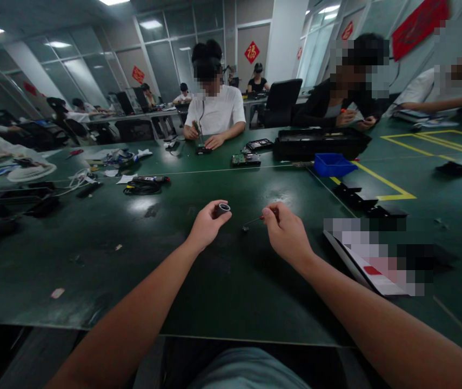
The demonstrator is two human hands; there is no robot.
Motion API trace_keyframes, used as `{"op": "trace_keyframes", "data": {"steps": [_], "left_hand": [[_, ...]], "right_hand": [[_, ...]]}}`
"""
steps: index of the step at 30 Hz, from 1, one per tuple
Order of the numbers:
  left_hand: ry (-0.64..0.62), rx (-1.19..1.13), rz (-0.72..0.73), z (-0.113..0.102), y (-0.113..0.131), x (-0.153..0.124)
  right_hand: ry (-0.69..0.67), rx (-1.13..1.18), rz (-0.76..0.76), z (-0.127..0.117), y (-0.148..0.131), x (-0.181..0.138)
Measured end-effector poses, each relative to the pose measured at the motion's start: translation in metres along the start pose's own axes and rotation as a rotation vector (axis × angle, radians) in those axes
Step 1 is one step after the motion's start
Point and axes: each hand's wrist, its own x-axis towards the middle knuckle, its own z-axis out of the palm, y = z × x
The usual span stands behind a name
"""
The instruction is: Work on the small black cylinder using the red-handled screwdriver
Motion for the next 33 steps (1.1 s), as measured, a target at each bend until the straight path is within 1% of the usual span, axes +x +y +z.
{"op": "trace_keyframes", "data": {"steps": [2,3,5,8,11,13,16,18,22,25,28,31,33], "left_hand": [[0.045,-0.16,-0.049,-0.001,-0.002,0.002],[0.061,-0.2,-0.069,-0.002,-0.002,0.003],[0.072,-0.151,-0.081,-0.004,0.001,0.001],[0.043,0.162,-0.02,-0.006,0.011,-0.005],[-0.033,0.465,0.113,-0.001,0.023,-0.014],[-0.112,0.589,0.177,0.007,0.027,-0.019],[-0.204,0.766,0.172,0.019,0.026,-0.025],[-0.232,0.889,0.163,0.025,0.025,-0.028],[-0.267,1.06,0.222,0.032,0.024,-0.028],[-0.295,1.119,0.244,0.035,0.025,-0.025],[-0.305,1.119,0.252,0.035,0.025,-0.023],[-0.28,1.006,0.206,0.028,0.024,-0.021],[-0.262,0.858,0.157,0.018,0.024,-0.019]], "right_hand": [[0.007,0.011,-0.005,0.0,0.0,0.0],[0.014,0.016,-0.008,0.0,0.0,-0.001],[0.028,0.023,-0.017,0.0,-0.001,-0.001],[0.042,0.03,-0.024,-0.001,-0.003,-0.001],[0.056,0.038,-0.026,-0.002,-0.004,-0.001],[0.064,0.04,-0.03,-0.002,-0.004,-0.001],[0.076,0.042,-0.039,-0.003,-0.004,-0.001],[0.085,0.049,-0.041,-0.003,-0.004,-0.001],[0.086,0.063,-0.037,-0.002,-0.005,-0.002],[0.085,0.069,-0.039,-0.001,-0.004,-0.002],[0.086,0.069,-0.042,0.0,-0.003,-0.001],[0.08,0.069,-0.04,0.0,-0.002,-0.001],[0.075,0.072,-0.038,-0.001,-0.002,-0.001]]}}
